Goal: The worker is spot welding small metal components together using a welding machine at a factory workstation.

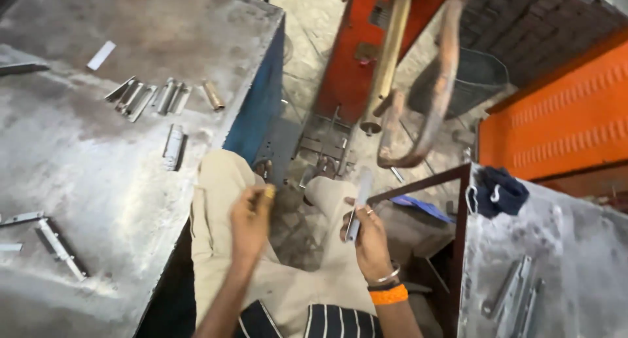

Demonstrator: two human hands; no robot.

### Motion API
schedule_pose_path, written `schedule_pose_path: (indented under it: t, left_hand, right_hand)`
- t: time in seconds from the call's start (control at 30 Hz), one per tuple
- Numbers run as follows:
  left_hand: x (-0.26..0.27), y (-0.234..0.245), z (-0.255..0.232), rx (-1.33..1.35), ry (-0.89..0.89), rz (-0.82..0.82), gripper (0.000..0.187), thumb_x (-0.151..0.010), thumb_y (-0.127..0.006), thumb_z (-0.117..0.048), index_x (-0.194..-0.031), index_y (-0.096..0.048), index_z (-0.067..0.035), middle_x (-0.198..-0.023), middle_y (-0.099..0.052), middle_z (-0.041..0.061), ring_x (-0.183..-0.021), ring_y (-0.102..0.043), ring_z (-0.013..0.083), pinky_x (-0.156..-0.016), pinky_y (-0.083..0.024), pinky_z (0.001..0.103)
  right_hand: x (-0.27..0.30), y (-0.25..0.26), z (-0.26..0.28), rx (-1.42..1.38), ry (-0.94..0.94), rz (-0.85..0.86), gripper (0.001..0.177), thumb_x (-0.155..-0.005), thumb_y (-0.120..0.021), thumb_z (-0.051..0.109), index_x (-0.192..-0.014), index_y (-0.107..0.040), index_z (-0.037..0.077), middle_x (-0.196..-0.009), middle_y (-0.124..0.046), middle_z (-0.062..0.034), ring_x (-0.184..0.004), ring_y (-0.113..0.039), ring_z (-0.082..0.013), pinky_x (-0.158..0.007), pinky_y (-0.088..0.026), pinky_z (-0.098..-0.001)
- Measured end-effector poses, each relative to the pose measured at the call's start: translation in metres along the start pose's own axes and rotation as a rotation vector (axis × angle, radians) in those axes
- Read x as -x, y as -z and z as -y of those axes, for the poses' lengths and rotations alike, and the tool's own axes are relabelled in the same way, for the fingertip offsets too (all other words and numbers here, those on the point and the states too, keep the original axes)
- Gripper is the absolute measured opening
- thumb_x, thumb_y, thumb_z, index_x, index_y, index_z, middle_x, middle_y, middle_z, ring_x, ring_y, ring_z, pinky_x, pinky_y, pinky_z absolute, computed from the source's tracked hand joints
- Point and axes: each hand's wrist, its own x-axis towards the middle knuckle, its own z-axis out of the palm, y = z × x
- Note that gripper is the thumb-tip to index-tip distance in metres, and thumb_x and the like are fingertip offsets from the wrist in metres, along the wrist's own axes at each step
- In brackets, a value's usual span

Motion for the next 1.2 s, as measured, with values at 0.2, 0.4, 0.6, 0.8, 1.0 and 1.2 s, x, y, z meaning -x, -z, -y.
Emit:
schedule_pose_path:
  t: [0.2, 0.4, 0.6, 0.8, 1.0, 1.2]
  left_hand:
    - [-0.105, 0.087, 0.050, -0.174, 0.000, -0.219, 0.013, -0.101, -0.063, -0.013, -0.107, -0.070, -0.004, -0.092, -0.075, 0.006, -0.084, -0.071, 0.0161, -0.076, -0.053, 0.030]
    - [-0.168, 0.121, 0.111, -0.970, -0.121, -0.293, 0.022, -0.087, -0.076, -0.020, -0.102, -0.073, -0.004, -0.105, -0.067, 0.014, -0.101, -0.062, 0.0352, -0.085, -0.047, 0.047]
    - [-0.194, 0.124, 0.155, -1.296, -0.126, -0.267, 0.022, -0.079, -0.078, -0.025, -0.092, -0.074, -0.007, -0.108, -0.066, 0.013, -0.105, -0.059, 0.0341, -0.087, -0.046, 0.048]
    - [-0.176, 0.129, 0.108, -0.789, 0.196, -0.245, 0.020, -0.101, -0.075, -0.024, -0.101, -0.070, -0.005, -0.101, -0.074, 0.018, -0.092, -0.070, 0.0372, -0.083, -0.054, 0.047]
    - [-0.125, 0.098, 0.027, 0.550, 0.485, -0.099, 0.023, -0.095, -0.069, 0.000, -0.115, -0.059, -0.002, -0.108, -0.073, 0.013, -0.095, -0.076, 0.0231, -0.070, -0.056, 0.029]
    - [-0.050, 0.035, -0.018, 0.698, 0.525, 0.245, 0.040, -0.091, -0.071, -0.009, -0.128, -0.060, -0.001, -0.105, -0.073, 0.009, -0.090, -0.075, 0.0234, -0.079, -0.059, 0.033]
  right_hand:
    - [0.018, -0.067, 0.017, 0.298, -0.201, 0.251, 0.030, -0.100, -0.057, 0.025, -0.120, -0.069, 0.005, -0.072, -0.061, 0.0001, -0.058, -0.052, -0.0051, -0.046, -0.039, -0.0211]
    - [0.026, -0.098, 0.006, 0.405, -0.329, 0.234, 0.026, -0.097, -0.061, 0.025, -0.117, -0.066, 0.009, -0.074, -0.062, 0.0028, -0.065, -0.061, -0.0014, -0.047, -0.039, -0.0205]
    - [0.028, -0.075, -0.021, 0.366, -0.389, 0.408, 0.024, -0.101, -0.063, 0.022, -0.115, -0.064, 0.002, -0.072, -0.066, 0.0005, -0.049, -0.049, -0.0034, -0.045, -0.037, -0.0210]
    - [0.023, -0.074, -0.018, 0.361, -0.335, 0.398, 0.028, -0.101, -0.061, 0.020, -0.120, -0.066, 0.001, -0.074, -0.068, -0.0003, -0.051, -0.048, -0.0026, -0.046, -0.036, -0.0198]
    - [0.036, -0.094, 0.009, 0.393, -0.236, 0.345, 0.033, -0.100, -0.059, 0.020, -0.127, -0.064, 0.002, -0.076, -0.067, 0.0005, -0.055, -0.046, -0.0026, -0.049, -0.035, -0.0196]
    - [0.043, -0.081, 0.007, 0.382, -0.001, 0.235, 0.034, -0.102, -0.061, 0.019, -0.130, -0.064, -0.001, -0.078, -0.063, 0.0039, -0.058, -0.045, -0.0010, -0.051, -0.035, -0.0203]
